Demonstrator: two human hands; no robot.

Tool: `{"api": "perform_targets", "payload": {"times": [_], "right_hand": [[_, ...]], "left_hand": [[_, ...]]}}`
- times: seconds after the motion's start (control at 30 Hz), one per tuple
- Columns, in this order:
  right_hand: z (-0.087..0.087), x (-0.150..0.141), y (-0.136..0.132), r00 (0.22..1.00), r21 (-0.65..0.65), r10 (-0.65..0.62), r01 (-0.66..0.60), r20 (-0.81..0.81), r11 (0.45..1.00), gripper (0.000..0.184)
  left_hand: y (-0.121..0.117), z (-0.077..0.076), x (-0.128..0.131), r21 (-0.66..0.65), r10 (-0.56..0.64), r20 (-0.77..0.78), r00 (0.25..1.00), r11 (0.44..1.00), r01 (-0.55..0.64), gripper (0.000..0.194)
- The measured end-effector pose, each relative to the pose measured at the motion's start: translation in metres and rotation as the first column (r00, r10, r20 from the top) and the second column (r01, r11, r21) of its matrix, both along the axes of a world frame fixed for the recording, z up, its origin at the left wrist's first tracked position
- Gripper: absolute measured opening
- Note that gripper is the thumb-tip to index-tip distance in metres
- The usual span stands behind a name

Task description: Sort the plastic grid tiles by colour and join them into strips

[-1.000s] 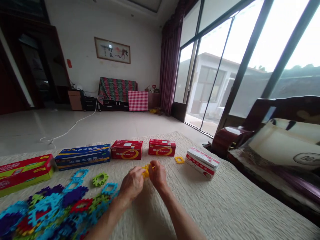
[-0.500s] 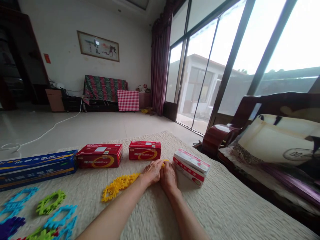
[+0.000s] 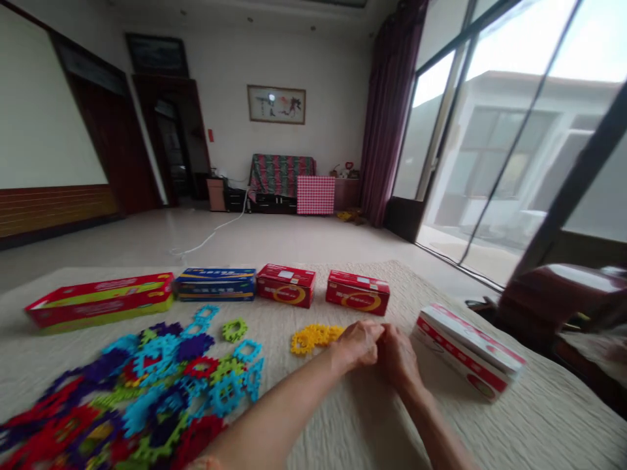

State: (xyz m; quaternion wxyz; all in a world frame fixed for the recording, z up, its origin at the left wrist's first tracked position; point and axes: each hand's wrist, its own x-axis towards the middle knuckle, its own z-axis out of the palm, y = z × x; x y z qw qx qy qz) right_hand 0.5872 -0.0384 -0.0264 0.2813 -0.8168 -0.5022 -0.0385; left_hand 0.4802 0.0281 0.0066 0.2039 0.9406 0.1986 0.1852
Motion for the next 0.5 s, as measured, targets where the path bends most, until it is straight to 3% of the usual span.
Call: {"api": "perform_targets", "payload": {"times": [0.17,0.37,0.5], "right_hand": [[0.007,-0.037,0.031,0.983,0.133,0.176,-0.182,0.057,0.974,0.024],[0.000,-0.082,0.059,0.945,0.021,0.312,-0.316,0.094,0.949,0.033],[0.008,-0.108,0.047,0.921,0.151,0.340,-0.369,0.189,0.917,0.038]], "left_hand": [[-0.001,0.021,-0.067,0.054,0.094,0.095,0.991,0.994,-0.100,0.035],[0.011,0.010,-0.158,0.086,0.236,0.061,0.970,0.967,-0.241,0.037],[0.013,0.005,-0.237,0.139,0.351,0.172,0.920,0.916,-0.375,0.035]]}}
